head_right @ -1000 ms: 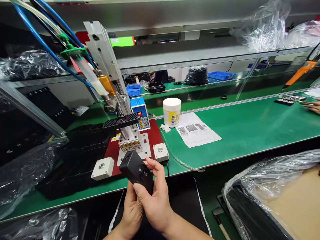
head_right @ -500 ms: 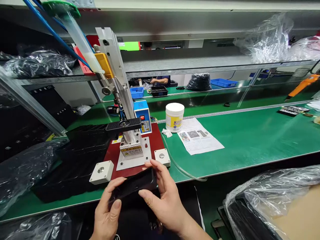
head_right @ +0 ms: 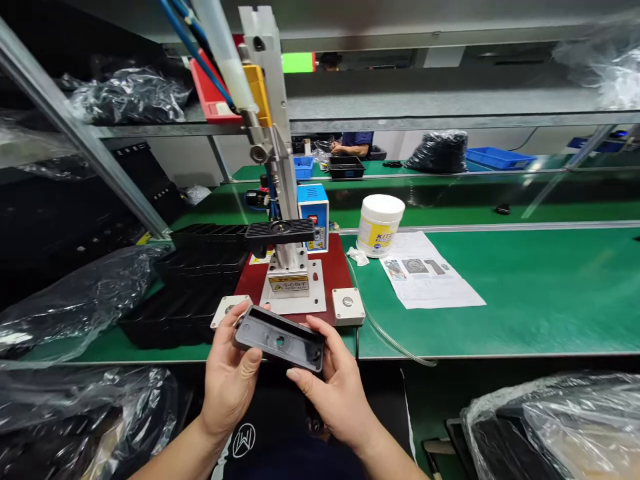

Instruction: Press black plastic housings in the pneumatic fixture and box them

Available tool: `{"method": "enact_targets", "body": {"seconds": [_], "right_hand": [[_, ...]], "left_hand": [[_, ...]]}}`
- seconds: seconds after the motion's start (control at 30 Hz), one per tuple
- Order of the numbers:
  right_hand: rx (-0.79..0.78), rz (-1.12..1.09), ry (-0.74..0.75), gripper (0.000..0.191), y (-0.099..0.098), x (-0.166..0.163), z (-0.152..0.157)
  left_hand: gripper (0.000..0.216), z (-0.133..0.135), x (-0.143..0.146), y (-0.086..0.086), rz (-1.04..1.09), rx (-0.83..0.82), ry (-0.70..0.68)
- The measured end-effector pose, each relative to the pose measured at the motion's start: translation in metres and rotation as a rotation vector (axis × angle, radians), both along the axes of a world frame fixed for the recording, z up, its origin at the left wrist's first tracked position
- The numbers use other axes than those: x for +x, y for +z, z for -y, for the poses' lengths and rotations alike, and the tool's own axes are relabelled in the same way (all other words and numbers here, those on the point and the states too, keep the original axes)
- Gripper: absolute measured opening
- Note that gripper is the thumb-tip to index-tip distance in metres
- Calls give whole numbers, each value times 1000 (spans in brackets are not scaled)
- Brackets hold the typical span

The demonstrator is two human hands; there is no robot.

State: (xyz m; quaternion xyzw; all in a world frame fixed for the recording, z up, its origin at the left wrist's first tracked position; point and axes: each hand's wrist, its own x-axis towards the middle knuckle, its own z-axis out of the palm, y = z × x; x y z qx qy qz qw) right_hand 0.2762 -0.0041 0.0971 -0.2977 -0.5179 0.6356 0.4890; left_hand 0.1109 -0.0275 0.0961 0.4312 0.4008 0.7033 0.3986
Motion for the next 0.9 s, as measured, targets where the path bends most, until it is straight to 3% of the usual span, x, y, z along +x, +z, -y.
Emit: {"method": "enact_targets", "body": {"seconds": [0.13, 0.3, 0.37, 0.47, 0.57, 0.63, 0.8, 0.9], "right_hand": [[20, 44, 40, 55, -13, -11, 7], [354, 359, 24, 60, -13, -1, 5], [533, 480, -29, 65, -2, 11, 0], [944, 590, -88, 73, 24, 25, -10], [1303, 724, 139, 66, 52, 24, -17], [1360, 728, 253, 55, 64, 17, -20], [1274, 529, 160, 54, 67, 5, -34], [1211, 466, -16, 57, 72, 4, -50]], "left_hand": [[52, 2, 8, 2, -81, -86, -113], [45, 9, 2, -4, -262, -173, -221], [45, 10, -8, 1, -251, -235, -286], [48, 7, -23, 18, -165, -425, -585], [49, 2, -32, 40, -167, -492, -870], [48, -3, -38, 53, -260, -434, -936], [48, -9, -55, 74, -391, -325, -876], [53, -14, -61, 78, -521, -201, -573]]}}
